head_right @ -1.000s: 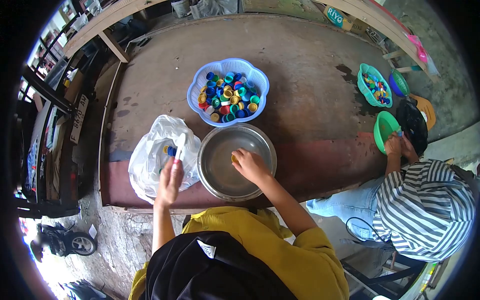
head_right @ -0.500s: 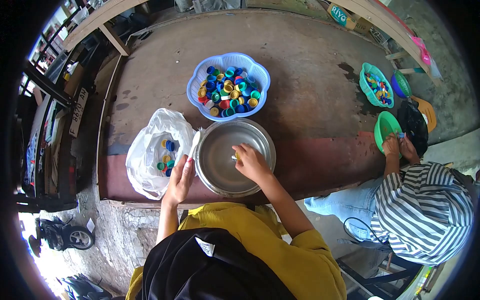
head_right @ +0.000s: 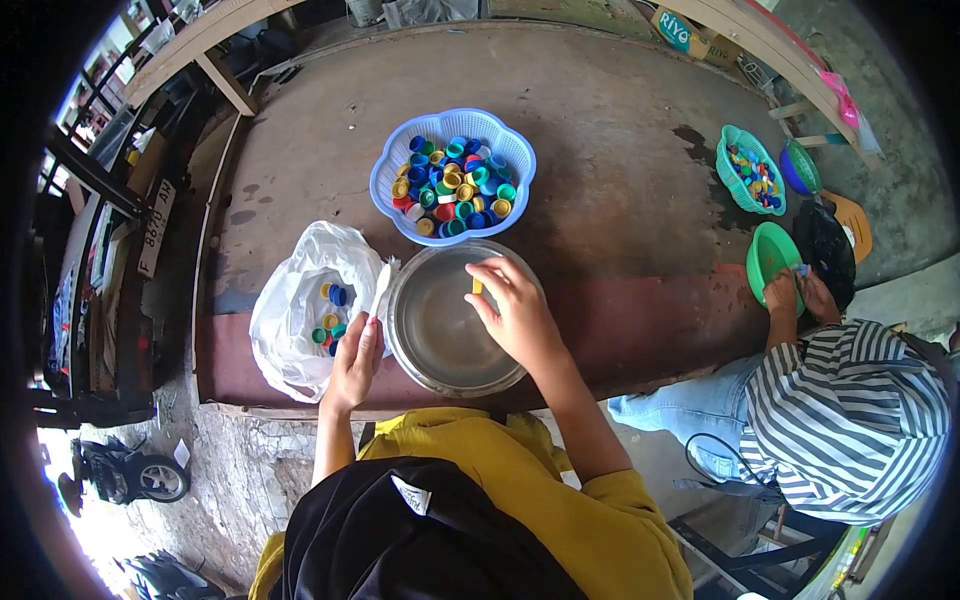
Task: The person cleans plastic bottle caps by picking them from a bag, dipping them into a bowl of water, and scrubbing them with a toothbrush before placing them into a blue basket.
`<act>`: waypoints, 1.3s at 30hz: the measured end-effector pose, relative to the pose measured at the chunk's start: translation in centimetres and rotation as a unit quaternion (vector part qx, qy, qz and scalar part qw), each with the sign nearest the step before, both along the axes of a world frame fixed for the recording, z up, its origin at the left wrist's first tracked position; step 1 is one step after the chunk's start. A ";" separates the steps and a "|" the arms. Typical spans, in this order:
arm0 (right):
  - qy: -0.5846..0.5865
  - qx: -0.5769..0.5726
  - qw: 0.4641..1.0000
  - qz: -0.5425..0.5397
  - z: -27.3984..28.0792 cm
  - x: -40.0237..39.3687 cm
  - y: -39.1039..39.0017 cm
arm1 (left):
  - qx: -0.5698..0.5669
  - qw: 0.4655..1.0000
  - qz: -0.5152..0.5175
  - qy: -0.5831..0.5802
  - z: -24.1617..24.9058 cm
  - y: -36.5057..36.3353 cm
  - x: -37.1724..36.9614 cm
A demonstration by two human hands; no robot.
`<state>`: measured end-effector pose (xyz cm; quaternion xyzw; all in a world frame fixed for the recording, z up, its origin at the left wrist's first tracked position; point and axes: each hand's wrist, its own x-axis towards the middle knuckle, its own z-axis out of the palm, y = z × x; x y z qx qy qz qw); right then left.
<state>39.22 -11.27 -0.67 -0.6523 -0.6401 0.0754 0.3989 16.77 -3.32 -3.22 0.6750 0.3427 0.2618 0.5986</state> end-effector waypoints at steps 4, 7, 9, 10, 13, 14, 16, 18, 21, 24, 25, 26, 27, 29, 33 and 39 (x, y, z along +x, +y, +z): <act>-0.090 -0.079 0.993 0.024 -4.8 0.1 -0.6 | 0.002 1.000 0.012 0.011 -0.3 0.1 -0.4; -0.028 -0.065 0.997 0.003 -3.2 0.2 -0.9 | -0.013 0.999 0.029 0.013 -0.2 0.3 -0.6; -0.040 -0.035 0.999 -0.007 0.4 0.3 -1.0 | -0.015 0.999 0.034 0.009 -0.5 0.4 -0.8; -0.035 -0.010 0.999 -0.008 1.8 0.3 -1.0 | -0.014 0.999 0.032 0.005 -0.5 0.4 -0.8; -0.016 0.067 0.998 -0.010 3.1 -0.2 -0.9 | -0.013 0.999 0.029 -0.004 -0.3 0.3 -0.8; 0.001 0.086 0.996 -0.007 3.1 -0.4 -0.7 | -0.013 0.999 0.030 -0.004 -0.1 0.3 -0.8; 0.044 0.013 0.999 0.000 -1.6 -0.5 -0.1 | -0.006 1.000 0.029 0.003 -0.2 0.3 -0.7; -0.043 -0.097 0.993 0.049 -4.7 -0.7 -0.6 | 0.009 1.000 0.018 0.019 -0.4 0.4 -0.6; -0.049 -0.088 0.995 0.028 -3.1 -1.1 -1.3 | 0.001 0.999 0.014 0.028 0.2 0.5 -0.9; -0.040 -0.014 0.999 -0.008 -0.3 -1.7 -1.3 | -0.003 1.000 0.021 0.017 -0.6 0.5 -0.9; -0.005 -0.005 1.000 -0.020 -0.2 -2.0 -1.3 | 0.000 1.000 0.029 0.002 -1.1 0.4 -0.7; -0.023 -0.024 0.999 -0.006 -1.1 -1.8 -1.1 | 0.001 0.999 0.037 -0.013 -1.4 0.3 -0.6; -0.040 -0.044 0.998 0.008 -3.1 -1.6 -1.0 | 0.010 1.000 0.024 0.004 -1.1 0.3 -0.5; -0.068 -0.103 0.991 0.048 -5.8 -1.0 -1.2 | 0.027 0.999 -0.006 0.039 -0.3 0.4 -0.3; 0.084 -0.023 0.996 -0.013 -4.0 -1.4 -1.4 | 0.023 0.998 -0.006 0.064 0.0 0.5 -0.5; 0.153 -0.003 0.988 -0.016 -3.8 -1.8 -1.5 | 0.051 0.987 -0.128 0.076 1.2 -1.5 1.1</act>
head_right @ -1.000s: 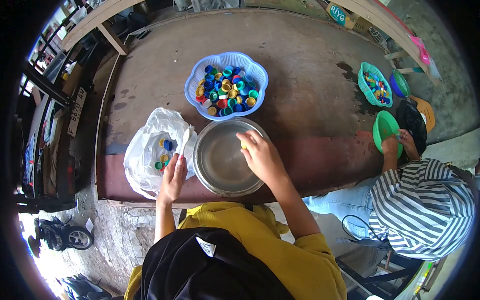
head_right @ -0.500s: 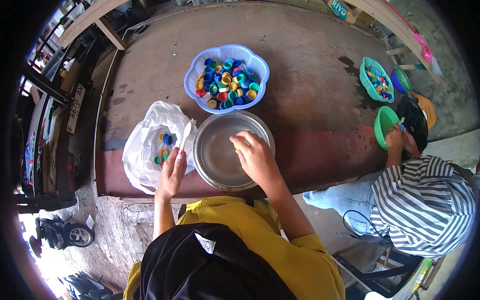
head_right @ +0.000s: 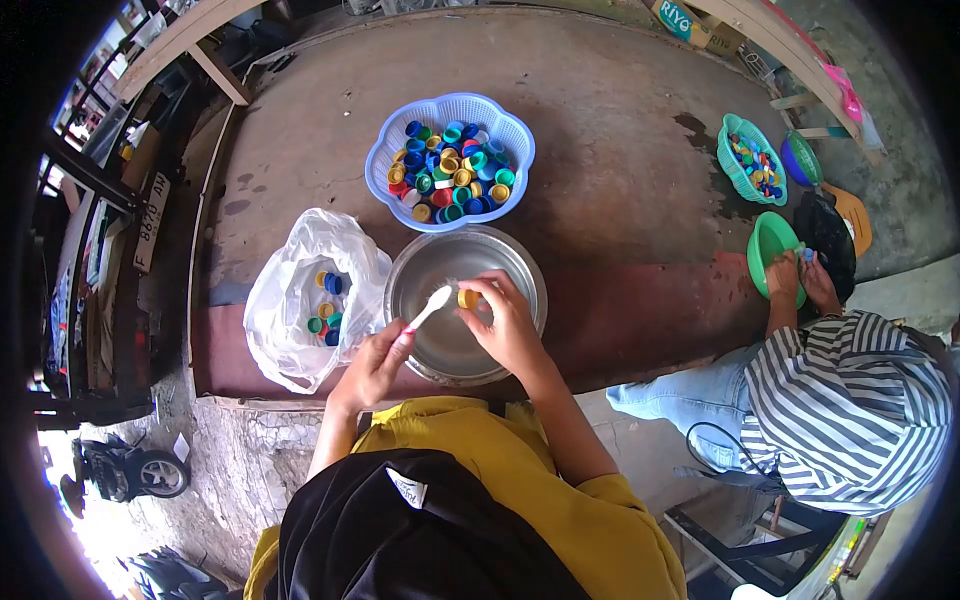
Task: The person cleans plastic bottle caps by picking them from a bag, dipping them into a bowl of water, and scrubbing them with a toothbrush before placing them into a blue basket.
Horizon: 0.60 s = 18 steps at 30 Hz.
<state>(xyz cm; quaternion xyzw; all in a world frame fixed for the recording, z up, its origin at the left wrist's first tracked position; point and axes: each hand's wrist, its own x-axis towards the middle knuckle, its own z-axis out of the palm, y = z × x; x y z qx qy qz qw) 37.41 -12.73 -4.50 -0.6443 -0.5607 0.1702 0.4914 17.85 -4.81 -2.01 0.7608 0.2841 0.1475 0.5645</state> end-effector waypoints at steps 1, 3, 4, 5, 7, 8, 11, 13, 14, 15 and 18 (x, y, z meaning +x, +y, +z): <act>0.004 0.009 1.000 -0.007 0.0 -0.1 0.0 | 0.002 1.000 -0.019 0.000 -0.5 -0.1 0.1; -0.013 0.037 0.999 0.000 0.1 0.1 0.0 | 0.009 1.000 -0.014 -0.016 -0.9 -0.2 0.3; -0.013 0.034 0.999 -0.004 0.7 0.1 -0.1 | 0.013 1.000 -0.011 -0.023 -0.9 -0.2 0.4; -0.012 0.030 0.999 -0.007 1.0 0.0 -0.2 | 0.008 1.000 -0.023 -0.013 -0.7 -0.2 0.4; 0.030 0.048 0.998 -0.016 0.5 -0.3 -0.3 | -0.004 0.999 -0.043 0.007 0.3 -0.5 0.6; 0.052 0.057 0.997 -0.019 0.1 -0.4 -0.4 | 0.000 0.998 -0.062 0.015 -0.5 -0.5 0.6; 0.003 0.040 0.999 -0.022 0.1 -0.3 -0.9 | -0.033 0.997 -0.009 0.071 -1.9 0.0 0.3; 0.023 0.029 0.999 -0.026 -0.4 -0.5 -1.3 | -0.013 0.996 -0.021 0.083 -1.6 -0.1 0.5; 0.033 0.029 0.999 -0.026 -0.5 -0.7 -1.5 | -0.013 0.995 -0.040 0.094 -1.3 -0.4 0.6; 0.043 0.028 0.998 -0.026 -0.4 -1.0 -1.6 | -0.014 0.993 -0.059 0.105 -1.1 -0.7 0.7; 0.072 0.041 0.996 -0.032 -0.1 -1.0 -1.9 | 0.017 0.993 -0.019 0.112 -1.6 0.0 0.9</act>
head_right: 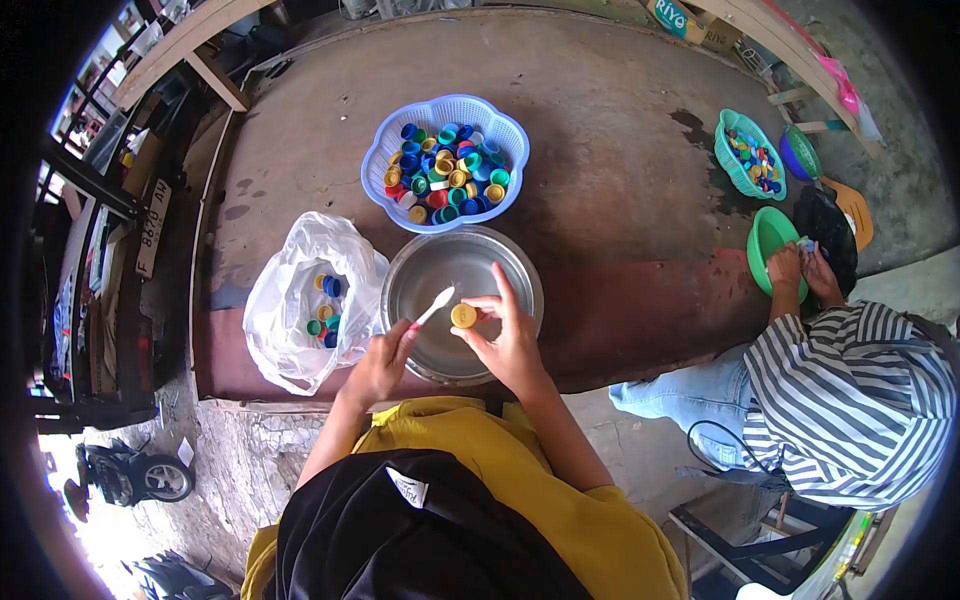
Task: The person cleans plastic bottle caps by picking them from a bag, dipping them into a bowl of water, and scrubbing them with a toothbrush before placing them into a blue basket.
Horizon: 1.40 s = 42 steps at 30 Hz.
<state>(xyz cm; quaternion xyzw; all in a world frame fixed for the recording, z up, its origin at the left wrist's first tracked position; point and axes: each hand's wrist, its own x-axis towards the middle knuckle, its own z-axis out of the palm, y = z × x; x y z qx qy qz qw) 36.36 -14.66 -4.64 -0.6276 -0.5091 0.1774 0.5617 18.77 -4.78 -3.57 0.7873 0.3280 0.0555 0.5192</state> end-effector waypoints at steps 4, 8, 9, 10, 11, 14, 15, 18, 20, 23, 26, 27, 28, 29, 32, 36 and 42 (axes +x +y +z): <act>0.030 0.008 1.000 0.001 -0.2 -0.1 0.0 | 0.031 0.997 -0.029 -0.058 0.2 -1.0 0.1; 0.067 0.001 0.998 0.013 -0.1 -0.3 -0.1 | 0.017 0.999 -0.002 -0.032 0.8 -0.4 0.0; 0.132 -0.004 0.991 0.018 -0.4 -0.3 -0.2 | 0.025 0.999 0.009 -0.040 0.6 -0.2 0.0; 0.197 -0.009 0.980 0.023 -0.9 -0.2 -0.2 | 0.006 0.998 0.001 -0.055 0.9 -0.6 -0.1; 0.260 -0.015 0.965 0.029 -1.2 -0.2 -0.2 | 0.004 0.998 0.000 -0.055 0.7 -0.9 -0.3; 0.243 -0.023 0.969 0.048 -0.8 -0.4 -0.4 | 0.039 0.996 0.023 -0.077 -1.4 -0.7 -0.4; 0.258 -0.034 0.964 0.053 -0.9 -0.4 -0.6 | 0.022 0.997 0.024 -0.063 -0.9 -0.9 -0.5; 0.239 -0.018 0.970 0.048 -1.1 -0.6 -0.2 | -0.016 0.997 -0.004 -0.073 0.7 -1.5 -0.5; 0.228 0.004 0.972 0.056 -0.9 -0.7 -0.4 | 0.005 0.997 0.006 -0.073 -0.2 -1.3 -0.3; 0.269 0.038 0.961 0.050 -1.0 -0.9 -0.2 | 0.014 0.997 0.010 -0.075 0.1 -0.9 -0.6; 0.319 0.016 0.946 0.056 -1.4 -1.0 -0.6 | -0.018 0.996 -0.027 -0.082 0.5 -1.7 -0.4; 0.333 0.011 0.941 0.061 -1.4 -0.9 -0.5 | -0.009 0.998 -0.014 -0.068 0.3 -1.5 -0.3; 0.335 0.013 0.940 0.072 -1.2 -0.8 -0.6 | 0.001 0.999 -0.001 -0.053 0.1 -1.1 -0.4; 0.347 0.010 0.935 0.069 -1.0 -0.8 -0.6 | 0.011 0.999 0.012 -0.039 -0.1 -0.8 -0.5; 0.380 0.009 0.923 0.064 -1.0 -0.9 -0.8 | 0.010 0.995 -0.017 -0.097 -0.4 -1.6 -0.6; 0.369 0.018 0.927 0.072 -1.4 -0.9 -0.7 | 0.015 0.998 0.013 -0.055 -0.6 -0.7 -0.8; 0.379 0.006 0.924 0.059 -1.9 -0.7 -0.3 | 0.005 0.998 0.013 -0.068 -0.8 -1.1 -0.6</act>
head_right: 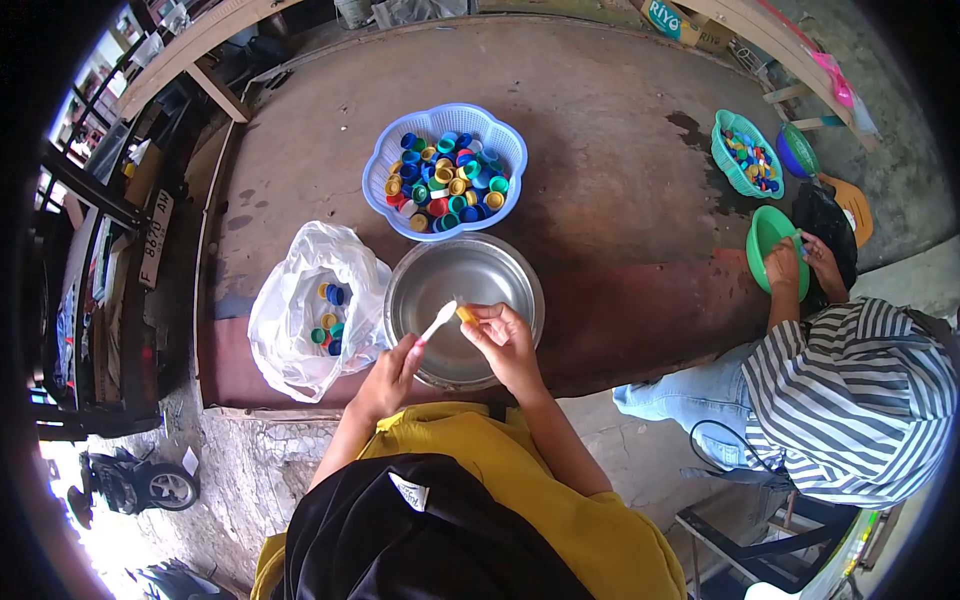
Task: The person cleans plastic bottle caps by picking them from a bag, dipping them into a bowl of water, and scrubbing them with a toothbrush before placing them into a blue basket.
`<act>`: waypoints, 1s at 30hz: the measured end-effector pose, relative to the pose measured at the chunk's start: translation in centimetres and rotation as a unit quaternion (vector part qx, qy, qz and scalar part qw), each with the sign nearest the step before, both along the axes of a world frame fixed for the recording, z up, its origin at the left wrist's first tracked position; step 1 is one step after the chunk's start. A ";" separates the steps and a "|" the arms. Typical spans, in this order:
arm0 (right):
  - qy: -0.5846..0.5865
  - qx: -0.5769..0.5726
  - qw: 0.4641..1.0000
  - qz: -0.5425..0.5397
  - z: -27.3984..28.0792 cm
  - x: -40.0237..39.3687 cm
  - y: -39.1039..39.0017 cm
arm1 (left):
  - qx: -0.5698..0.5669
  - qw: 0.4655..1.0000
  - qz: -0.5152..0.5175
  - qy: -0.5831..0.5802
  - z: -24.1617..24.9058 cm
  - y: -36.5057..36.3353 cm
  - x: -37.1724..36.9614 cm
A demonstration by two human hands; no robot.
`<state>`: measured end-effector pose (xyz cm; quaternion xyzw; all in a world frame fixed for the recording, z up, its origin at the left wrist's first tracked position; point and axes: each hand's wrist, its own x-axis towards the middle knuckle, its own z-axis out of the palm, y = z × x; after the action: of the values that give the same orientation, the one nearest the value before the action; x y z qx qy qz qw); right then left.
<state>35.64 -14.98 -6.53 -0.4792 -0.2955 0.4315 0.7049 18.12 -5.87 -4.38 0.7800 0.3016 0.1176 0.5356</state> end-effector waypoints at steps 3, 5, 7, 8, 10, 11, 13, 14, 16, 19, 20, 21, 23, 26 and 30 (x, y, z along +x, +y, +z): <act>-0.018 0.034 0.999 0.010 -0.4 0.0 0.1 | 0.008 1.000 0.012 -0.002 1.1 0.3 0.2; -0.038 -0.005 0.999 -0.007 0.3 -0.3 0.0 | -0.006 1.000 0.001 -0.013 1.6 0.2 0.1; -0.042 -0.001 0.999 0.000 0.9 -0.2 -0.1 | 0.007 1.000 -0.007 -0.004 0.5 0.2 0.1; -0.043 0.002 0.999 0.000 1.1 -0.1 -0.2 | 0.019 1.000 0.001 0.004 0.3 0.4 -0.1; -0.037 0.001 0.999 -0.004 1.4 0.1 -0.1 | 0.017 1.000 0.008 0.018 0.5 0.7 -0.3; -0.028 -0.004 1.000 -0.009 1.5 0.2 0.1 | 0.009 1.000 -0.006 0.008 0.8 0.6 -0.2; -0.011 -0.006 1.000 0.000 1.3 0.1 -0.1 | -0.011 0.999 -0.030 -0.012 1.1 0.0 0.0; -0.004 0.001 1.000 0.013 0.9 0.3 0.0 | 0.003 1.000 -0.012 0.012 0.5 0.0 0.1; 0.038 0.004 0.999 0.009 1.3 -0.1 0.1 | 0.003 1.000 0.007 0.005 1.0 0.1 0.0; 0.016 0.018 0.999 -0.043 -0.4 -0.2 0.2 | -0.023 1.000 0.009 -0.017 1.9 -0.6 0.5; 0.005 0.015 0.997 -0.071 -1.0 -0.3 0.3 | -0.028 0.999 0.005 -0.017 2.1 -0.9 0.8; -0.020 0.002 0.997 -0.073 -1.2 -0.3 0.5 | -0.031 0.999 0.002 -0.017 2.2 -1.0 1.0; -0.069 -0.027 0.994 -0.077 -1.4 -0.3 0.5 | -0.013 1.000 -0.011 -0.003 1.4 -1.1 0.9; -0.032 0.029 0.994 -0.101 -1.6 0.4 0.5 | 0.017 1.000 -0.002 -0.007 1.4 -0.6 0.5; 0.019 0.036 0.994 -0.100 -0.7 -0.3 0.7 | 0.008 1.000 -0.010 -0.025 2.1 -1.3 0.9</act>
<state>35.35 -14.27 -7.20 -0.4725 -0.2479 0.3573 0.7666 19.01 -7.13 -2.32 0.7842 0.2791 0.1344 0.5377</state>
